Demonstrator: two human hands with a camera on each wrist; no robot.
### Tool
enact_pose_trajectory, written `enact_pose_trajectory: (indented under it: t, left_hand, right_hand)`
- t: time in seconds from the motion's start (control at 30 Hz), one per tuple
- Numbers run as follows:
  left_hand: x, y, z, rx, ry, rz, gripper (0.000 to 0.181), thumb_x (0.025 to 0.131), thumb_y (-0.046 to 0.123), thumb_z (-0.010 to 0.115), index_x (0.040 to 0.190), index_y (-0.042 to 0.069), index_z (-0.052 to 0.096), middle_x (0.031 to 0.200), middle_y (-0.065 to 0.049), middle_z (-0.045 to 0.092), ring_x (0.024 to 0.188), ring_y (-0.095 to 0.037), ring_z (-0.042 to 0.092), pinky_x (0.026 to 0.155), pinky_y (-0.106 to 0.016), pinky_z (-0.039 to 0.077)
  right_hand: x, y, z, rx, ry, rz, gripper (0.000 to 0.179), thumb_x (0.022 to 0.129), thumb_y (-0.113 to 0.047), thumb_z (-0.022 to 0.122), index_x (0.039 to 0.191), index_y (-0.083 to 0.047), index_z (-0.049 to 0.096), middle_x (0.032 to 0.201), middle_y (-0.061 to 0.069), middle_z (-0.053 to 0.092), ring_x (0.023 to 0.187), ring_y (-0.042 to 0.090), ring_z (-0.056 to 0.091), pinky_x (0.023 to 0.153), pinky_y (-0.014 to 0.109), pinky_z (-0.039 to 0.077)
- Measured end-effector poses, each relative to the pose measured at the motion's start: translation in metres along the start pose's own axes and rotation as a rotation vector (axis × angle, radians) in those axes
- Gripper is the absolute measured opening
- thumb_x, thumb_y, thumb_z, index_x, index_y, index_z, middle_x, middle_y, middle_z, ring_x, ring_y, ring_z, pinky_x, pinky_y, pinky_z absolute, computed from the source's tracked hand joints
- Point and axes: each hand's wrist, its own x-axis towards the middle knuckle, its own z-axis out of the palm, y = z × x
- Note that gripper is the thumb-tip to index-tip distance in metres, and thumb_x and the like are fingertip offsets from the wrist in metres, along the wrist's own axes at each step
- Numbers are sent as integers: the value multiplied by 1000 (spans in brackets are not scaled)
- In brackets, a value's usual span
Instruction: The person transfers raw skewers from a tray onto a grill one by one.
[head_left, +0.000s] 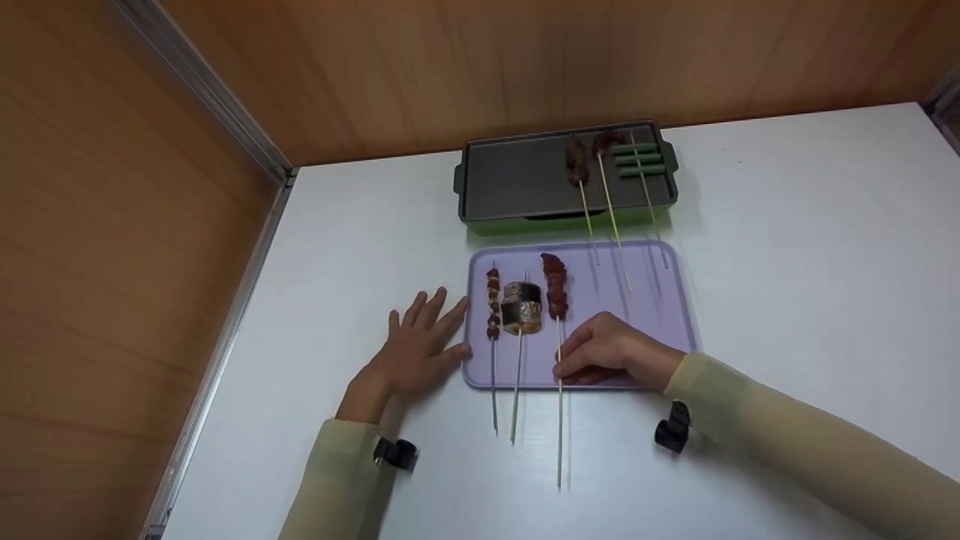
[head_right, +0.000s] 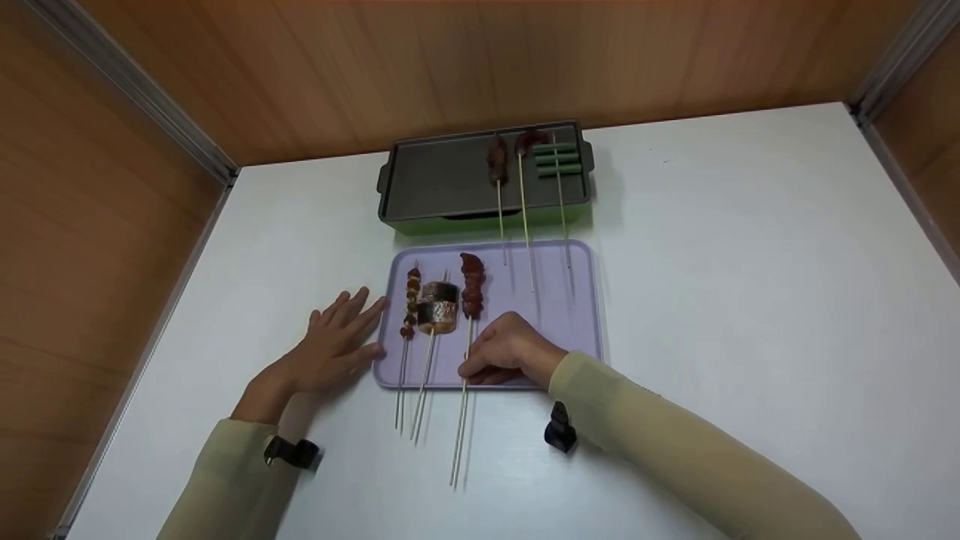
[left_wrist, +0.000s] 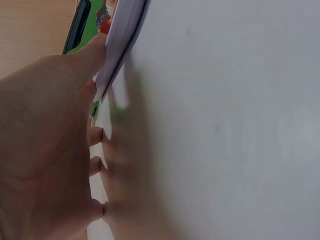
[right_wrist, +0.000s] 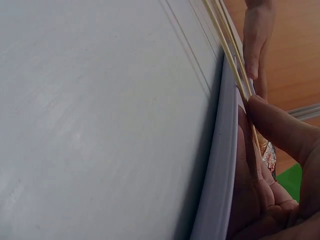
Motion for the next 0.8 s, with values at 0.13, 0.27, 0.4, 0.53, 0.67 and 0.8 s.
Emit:
enact_pose_trajectory:
  t: [0.13, 0.27, 0.4, 0.53, 0.67, 0.8]
  left_hand:
    - [-1, -1, 1, -6, 4, 3, 68, 99, 60, 40, 158, 34, 16, 164, -9, 5, 149, -36, -3, 109, -70, 0]
    - [0, -1, 2, -9, 9, 4, 67, 99, 59, 41, 157, 35, 17, 164, -8, 6, 149, -36, -2, 109, -69, 0]
    - [0, -1, 1, -4, 11, 2, 67, 99, 59, 41, 157, 35, 17, 164, -8, 6, 149, -36, -2, 110, -69, 0]
    - [0, -1, 1, 0, 6, -1, 68, 99, 60, 40, 157, 35, 16, 164, -7, 6, 149, -35, -2, 109, -69, 0]
    - [0, 0, 1, 6, -1, -7, 69, 98, 61, 40, 157, 35, 15, 165, -7, 5, 149, -35, -2, 109, -69, 1]
    - [1, 0, 0, 13, -1, -10, 70, 98, 61, 40, 158, 34, 16, 165, -8, 6, 149, -35, -2, 109, -69, 1]
  right_hand:
    - [-1, 2, 0, 30, -6, 1, 25, 74, -5, 85, 95, 2, 74, 82, 13, 74, 69, 16, 72, 61, 27, 57]
    - [-1, 4, -3, 57, -7, 20, 24, 75, -5, 84, 95, 2, 73, 82, 13, 74, 69, 17, 71, 61, 27, 57]
    - [-2, 5, -5, 131, -29, 44, 25, 77, -3, 82, 97, 4, 70, 85, 15, 73, 73, 19, 72, 63, 28, 57]
    - [-3, 7, -8, 214, -63, 46, 30, 79, -2, 80, 104, 7, 65, 90, 18, 73, 80, 23, 73, 67, 30, 58]
    - [-7, 11, -13, 252, -100, 13, 31, 83, -2, 75, 109, 8, 60, 98, 19, 72, 87, 24, 72, 72, 31, 58]
    - [-11, 16, -20, 276, -125, -33, 35, 87, -3, 71, 115, 11, 57, 101, 19, 72, 89, 24, 72, 77, 33, 57]
